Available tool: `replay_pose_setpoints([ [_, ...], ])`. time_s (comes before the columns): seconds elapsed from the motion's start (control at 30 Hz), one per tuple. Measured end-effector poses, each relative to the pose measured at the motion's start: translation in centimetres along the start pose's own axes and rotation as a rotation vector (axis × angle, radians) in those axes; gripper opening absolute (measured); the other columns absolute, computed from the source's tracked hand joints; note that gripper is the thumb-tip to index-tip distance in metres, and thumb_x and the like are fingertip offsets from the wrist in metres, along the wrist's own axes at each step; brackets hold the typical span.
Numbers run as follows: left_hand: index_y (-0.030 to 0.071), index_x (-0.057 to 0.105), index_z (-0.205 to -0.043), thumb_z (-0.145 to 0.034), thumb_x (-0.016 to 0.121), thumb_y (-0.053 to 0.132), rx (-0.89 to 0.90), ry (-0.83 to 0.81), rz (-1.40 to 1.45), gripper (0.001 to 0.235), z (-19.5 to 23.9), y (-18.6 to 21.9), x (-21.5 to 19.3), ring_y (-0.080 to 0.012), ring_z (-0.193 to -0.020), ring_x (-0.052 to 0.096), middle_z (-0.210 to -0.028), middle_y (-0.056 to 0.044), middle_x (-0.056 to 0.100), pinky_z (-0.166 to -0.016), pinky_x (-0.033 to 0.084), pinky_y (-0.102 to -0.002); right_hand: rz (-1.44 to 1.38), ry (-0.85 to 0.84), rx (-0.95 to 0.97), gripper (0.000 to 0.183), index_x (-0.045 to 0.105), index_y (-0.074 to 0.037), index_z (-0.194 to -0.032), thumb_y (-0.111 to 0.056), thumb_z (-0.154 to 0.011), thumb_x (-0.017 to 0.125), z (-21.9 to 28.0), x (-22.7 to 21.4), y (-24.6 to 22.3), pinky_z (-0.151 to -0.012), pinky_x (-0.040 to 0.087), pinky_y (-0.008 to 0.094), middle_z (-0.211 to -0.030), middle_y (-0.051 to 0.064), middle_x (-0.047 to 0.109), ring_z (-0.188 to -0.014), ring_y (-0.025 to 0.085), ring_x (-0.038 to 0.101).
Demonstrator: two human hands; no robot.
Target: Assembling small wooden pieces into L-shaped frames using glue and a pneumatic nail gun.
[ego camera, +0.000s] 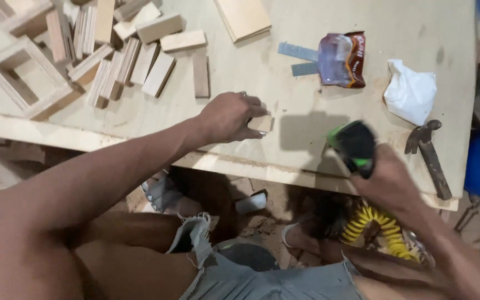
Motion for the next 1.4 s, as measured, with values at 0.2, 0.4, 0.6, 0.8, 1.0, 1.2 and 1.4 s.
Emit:
replay_pose_setpoints([
  [0.2,0.007,0.072,-0.118,-0.085,0.076,0.048,-0.001,-0.039,-0.062,0.052,-0.7,-0.6,0.8,-0.031,-0.086,0.07,-0.114,-0.008,0.072,-0.062,0.057,-0.046,0.228,-0.207,-0.145,0.066,0.058,-0.018,-0.133,-0.02,-0.071,0.079,0.0,-5.5,-1.5,-0.086,0.055,0.038,-0.131,0.006,0.068,-0.093,0.026,0.068],
  [0.4,0.007,0.074,-0.109,-0.085,0.077,0.046,0.039,-0.021,-0.051,0.047,-0.9,-0.3,0.4,-0.0296,-0.079,0.07,-0.102,-0.007,0.072,-0.058,0.056,-0.044,0.316,-0.461,-0.332,0.041,0.055,-0.026,-0.119,-0.041,-0.081,0.063,-1.2,-7.9,-6.3,-0.06,0.071,0.025,-0.081,-0.001,0.076,-0.062,0.013,0.077],
  [0.6,0.016,0.068,-0.077,-0.085,0.081,0.038,0.025,0.018,0.0,0.027,-0.5,-0.3,0.6,-0.0215,-0.066,0.066,-0.073,0.001,0.062,-0.059,0.057,-0.039,0.476,-0.44,-0.27,0.035,0.062,-0.026,-0.117,-0.033,-0.083,0.066,-1.5,-8.6,-11.3,-0.065,0.064,0.033,-0.084,0.001,0.077,-0.068,0.018,0.075],
  [0.8,0.019,0.064,-0.073,-0.082,0.083,0.033,-0.032,-0.058,0.021,0.025,-0.9,-0.2,0.4,-0.0194,-0.066,0.061,-0.072,0.004,0.057,-0.058,0.051,-0.037,0.551,-0.488,-0.105,0.034,0.058,-0.024,-0.123,-0.03,-0.09,0.063,-1.3,-8.7,-13.7,-0.054,0.064,0.032,-0.075,0.007,0.074,-0.06,0.02,0.072],
  [1.0,0.019,0.069,-0.08,-0.082,0.084,0.032,-0.041,-0.068,0.036,0.02,-0.7,0.1,0.0,-0.018,-0.07,0.066,-0.076,0.004,0.063,-0.065,0.055,-0.036,0.507,-0.507,-0.144,0.044,0.052,-0.025,-0.133,-0.024,-0.089,0.06,-1.7,-8.6,-14.0,-0.056,0.066,0.033,-0.087,0.006,0.075,-0.06,0.02,0.07],
  [1.2,0.018,0.065,-0.072,-0.078,0.084,0.033,0.012,0.01,0.022,0.025,-0.9,-0.4,0.8,-0.0215,-0.065,0.063,-0.073,0.003,0.061,-0.059,0.052,-0.04,0.521,-0.53,-0.091,0.033,0.058,-0.026,-0.126,-0.024,-0.093,0.058,-1.3,-9.0,-14.1,-0.051,0.061,0.031,-0.072,0.007,0.065,-0.057,0.019,0.066],
  [1.4,0.02,0.068,-0.078,-0.081,0.084,0.03,-0.052,-0.061,0.046,0.019,-0.8,0.1,0.2,-0.0145,-0.072,0.066,-0.075,0.005,0.063,-0.069,0.057,-0.033,0.415,-0.526,-0.059,0.022,0.064,-0.017,-0.114,-0.025,-0.094,0.061,-2.4,-8.8,-12.4,-0.041,0.053,0.032,-0.066,0.01,0.065,-0.05,0.022,0.064],
])
Point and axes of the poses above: each hand's wrist, its own z-axis away from the middle knuckle, its own x-axis out of the palm, y = z × x, the point moved 1 cm from there along -z, towards the middle knuckle
